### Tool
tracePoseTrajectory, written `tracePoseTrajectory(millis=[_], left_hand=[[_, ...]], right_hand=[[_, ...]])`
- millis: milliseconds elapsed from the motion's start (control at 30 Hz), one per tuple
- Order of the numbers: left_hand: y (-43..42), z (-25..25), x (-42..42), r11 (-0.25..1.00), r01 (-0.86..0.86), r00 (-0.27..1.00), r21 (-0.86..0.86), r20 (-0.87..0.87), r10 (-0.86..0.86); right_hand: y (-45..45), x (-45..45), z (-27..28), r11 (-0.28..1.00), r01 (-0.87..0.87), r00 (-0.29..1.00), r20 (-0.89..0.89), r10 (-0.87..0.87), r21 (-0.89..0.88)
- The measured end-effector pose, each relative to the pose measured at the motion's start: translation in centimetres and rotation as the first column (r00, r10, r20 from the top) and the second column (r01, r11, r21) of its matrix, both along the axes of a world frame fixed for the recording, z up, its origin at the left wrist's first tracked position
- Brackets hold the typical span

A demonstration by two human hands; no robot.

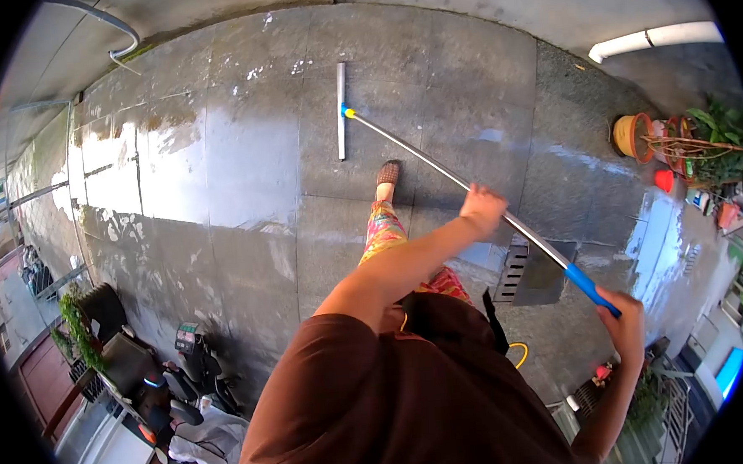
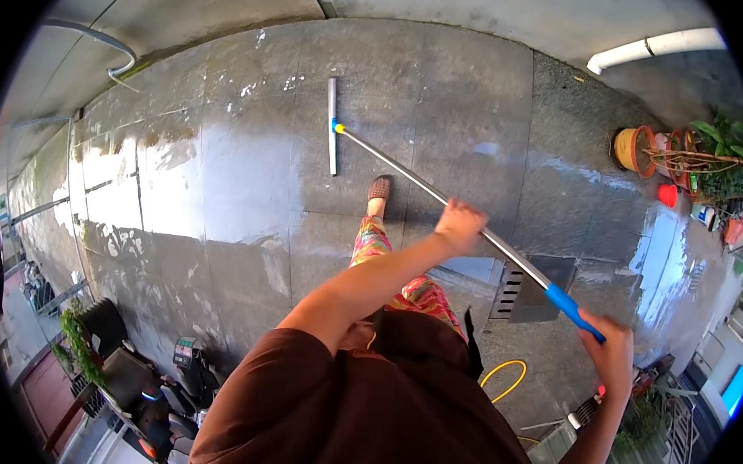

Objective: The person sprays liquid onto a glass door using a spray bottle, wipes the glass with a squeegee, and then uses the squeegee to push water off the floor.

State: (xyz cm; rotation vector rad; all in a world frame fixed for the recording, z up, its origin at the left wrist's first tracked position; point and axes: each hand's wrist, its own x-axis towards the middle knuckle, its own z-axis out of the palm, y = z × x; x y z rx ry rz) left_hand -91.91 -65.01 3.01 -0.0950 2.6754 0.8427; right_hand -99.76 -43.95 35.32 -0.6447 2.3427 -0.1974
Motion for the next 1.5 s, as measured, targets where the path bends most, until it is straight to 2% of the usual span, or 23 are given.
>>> tracePoseTrajectory(millis=[67, 167, 200, 233, 267, 333, 400, 467, 533, 633, 700, 800, 833, 933, 1000, 1067, 1100, 1133, 1233, 1333, 1367, 1433, 1500], left_hand=[[-6.4, -1.0, 0.5, 0.993, -0.093, 0.992, -0.075, 0.084, 0.099], [-19.5, -6.9, 4.9, 0.956, -0.206, 0.938, -0.211, 0.237, 0.254], [-24.4, -11.6, 7.3, 0.917, -0.288, 0.900, -0.276, 0.250, 0.358], [-28.3, -12.1, 9.2, 0.848, -0.310, 0.837, -0.431, 0.299, 0.458], [-32.6, -12.8, 11.1, 0.821, -0.302, 0.806, -0.484, 0.331, 0.491], [-39.0, -13.0, 14.5, 0.726, -0.297, 0.833, -0.620, 0.204, 0.514], [-41.3, -10.9, 13.7, 0.768, -0.334, 0.808, -0.546, 0.253, 0.531], [-39.6, -12.5, 10.5, 0.818, -0.220, 0.838, -0.531, 0.326, 0.437], [-34.4, -12.1, 5.6, 0.870, -0.142, 0.905, -0.473, 0.294, 0.307], [-23.4, -5.3, -2.5, 0.995, -0.035, 0.972, -0.094, 0.228, 0.055], [-17.3, 0.1, -6.3, 0.990, 0.060, 0.990, 0.130, 0.116, -0.075], [-10.9, 4.0, -9.7, 0.979, 0.092, 0.990, 0.183, -0.122, -0.071], [-11.0, 4.1, -10.1, 0.981, 0.099, 0.992, 0.169, -0.092, -0.085], [-13.3, 3.8, -10.6, 0.986, 0.089, 0.995, 0.143, 0.040, -0.096], [-18.5, 1.0, -8.5, 0.987, 0.005, 0.999, 0.160, 0.036, -0.011], [-24.1, -5.0, -5.7, 0.991, -0.115, 0.993, 0.068, -0.005, 0.116], [-25.9, -9.5, -4.2, 0.889, -0.446, 0.889, 0.106, 0.166, 0.426], [-29.6, -10.8, -2.9, 0.974, -0.200, 0.979, -0.106, 0.024, 0.204], [-34.8, -9.0, -1.6, 0.938, -0.222, 0.954, -0.267, 0.139, 0.266], [-32.3, -9.0, -2.8, 0.898, -0.322, 0.933, -0.299, 0.060, 0.355], [-29.7, -9.2, -4.0, 0.903, -0.251, 0.948, -0.349, 0.098, 0.302], [-22.8, -8.0, -7.5, 0.962, -0.145, 0.947, -0.231, 0.250, 0.203], [-14.2, -5.6, -11.4, 0.993, -0.054, 0.975, -0.110, 0.209, 0.076]], right_hand=[[-6.3, -1.4, -1.6, 0.996, -0.084, 0.996, 0.011, 0.085, -0.026], [-16.6, -0.7, -9.9, 0.961, -0.232, 0.969, 0.047, 0.241, -0.148], [-20.0, 0.6, -13.5, 0.939, -0.292, 0.952, 0.040, 0.304, -0.183], [-23.4, 2.6, -17.0, 0.911, -0.358, 0.929, 0.015, 0.369, -0.206], [-26.6, 4.5, -19.7, 0.882, -0.421, 0.904, -0.021, 0.426, -0.212], [-32.9, 7.8, -21.9, 0.861, -0.470, 0.880, -0.023, 0.475, -0.193], [-35.2, 7.6, -21.1, 0.866, -0.481, 0.876, -0.041, 0.480, -0.136], [-32.8, 4.0, -19.4, 0.898, -0.402, 0.912, 0.006, 0.410, -0.178], [-27.8, 0.0, -15.8, 0.947, -0.287, 0.954, 0.043, 0.296, -0.146], [-18.7, -4.1, -6.7, 0.998, -0.063, 0.996, 0.062, 0.063, -0.014], [-14.3, -5.3, -0.6, 0.997, 0.050, 0.999, 0.012, -0.051, 0.054], [-11.2, -6.6, 5.3, 0.981, 0.168, 0.985, -0.064, -0.162, 0.100], [-11.4, -6.8, 6.2, 0.968, 0.219, 0.975, -0.070, -0.212, 0.119], [-12.9, -8.5, 4.7, 0.995, 0.095, 0.995, -0.021, -0.095, -0.001], [-17.2, -8.8, 0.9, 0.997, 0.077, 0.995, 0.058, -0.076, -0.024], [-21.3, -7.9, -5.1, 0.993, -0.022, 0.996, 0.080, 0.031, -0.113], [-23.3, -7.1, -8.0, 0.984, -0.075, 0.994, 0.066, 0.086, -0.159], [-25.2, -6.1, -10.3, 0.973, -0.127, 0.990, 0.038, 0.136, -0.193], [-28.5, -4.7, -13.9, 0.938, -0.259, 0.966, -0.082, 0.247, -0.231], [-25.3, -6.1, -14.2, 0.929, -0.221, 0.975, -0.064, 0.212, -0.297], [-22.8, -7.0, -13.7, 0.934, -0.221, 0.975, -0.061, 0.213, -0.281], [-16.6, -9.1, -11.2, 0.968, -0.140, 0.990, -0.029, 0.137, -0.206], [-9.0, -11.2, -7.4, 0.995, -0.031, 0.999, -0.022, 0.029, -0.100]])
